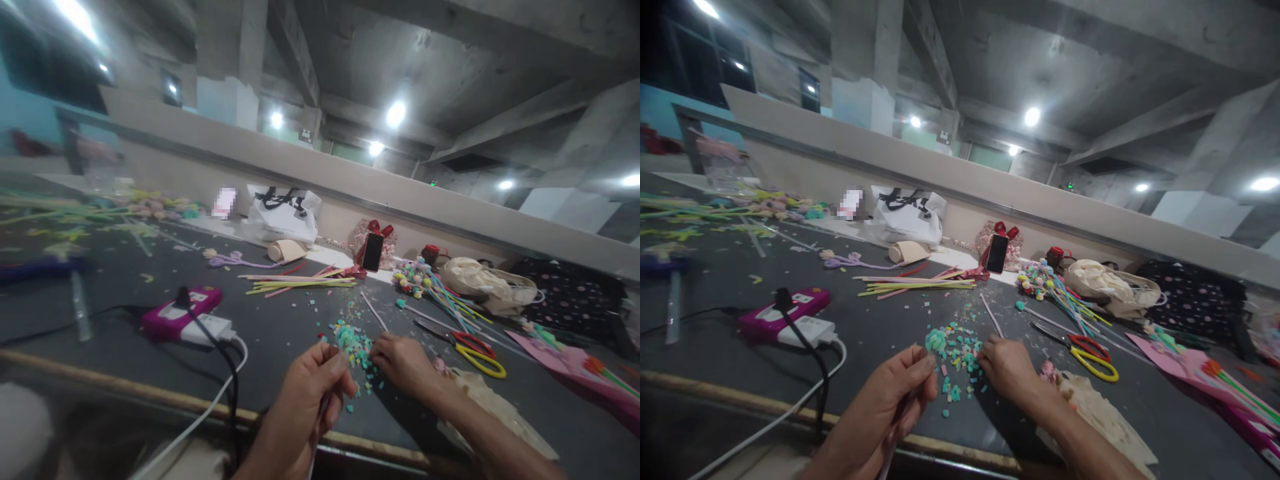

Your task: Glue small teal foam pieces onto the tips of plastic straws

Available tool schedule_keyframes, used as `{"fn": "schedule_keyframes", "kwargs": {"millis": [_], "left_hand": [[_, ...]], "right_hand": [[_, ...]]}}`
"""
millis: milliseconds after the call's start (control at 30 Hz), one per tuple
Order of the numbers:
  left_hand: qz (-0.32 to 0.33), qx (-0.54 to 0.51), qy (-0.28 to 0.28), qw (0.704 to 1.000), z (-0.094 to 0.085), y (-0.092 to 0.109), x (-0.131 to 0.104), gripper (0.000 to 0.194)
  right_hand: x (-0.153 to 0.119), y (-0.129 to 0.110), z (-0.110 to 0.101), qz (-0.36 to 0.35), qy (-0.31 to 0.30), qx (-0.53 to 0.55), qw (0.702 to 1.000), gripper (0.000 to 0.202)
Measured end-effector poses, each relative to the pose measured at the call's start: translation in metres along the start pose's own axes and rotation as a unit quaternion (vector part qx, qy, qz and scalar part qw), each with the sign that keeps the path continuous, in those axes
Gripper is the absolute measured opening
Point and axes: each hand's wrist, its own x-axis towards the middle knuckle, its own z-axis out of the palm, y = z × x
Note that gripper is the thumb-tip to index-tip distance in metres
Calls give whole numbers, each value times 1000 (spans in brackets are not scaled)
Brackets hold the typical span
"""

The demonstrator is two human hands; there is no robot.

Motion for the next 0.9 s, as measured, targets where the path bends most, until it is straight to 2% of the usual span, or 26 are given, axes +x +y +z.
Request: {"fn": "schedule_keyframes", "kwargs": {"millis": [167, 333, 467, 633, 767, 900], "left_hand": [[7, 14, -2, 1000, 1, 3, -1, 23], [29, 10, -7, 1000, 1, 3, 3, 21], [42, 10, -8, 999, 1, 3, 7, 22], [44, 16, 2, 999, 0, -1, 12, 22], [35, 22, 10, 999, 1, -7, 14, 20], [26, 25, 29, 999, 5, -14, 16, 19]], "right_hand": [[-1, 2, -5, 30, 34, 56, 997, 16], [-7, 9, -17, 58, 63, 174, 981, 11], [-7, 8, -18, 64, 48, 295, 952, 7], [-4, 0, -23, 54, 11, 419, 906, 16], [-3, -3, -23, 54, 6, 463, 885, 15], [-2, -1, -17, 48, 4, 473, 880, 16]]}}
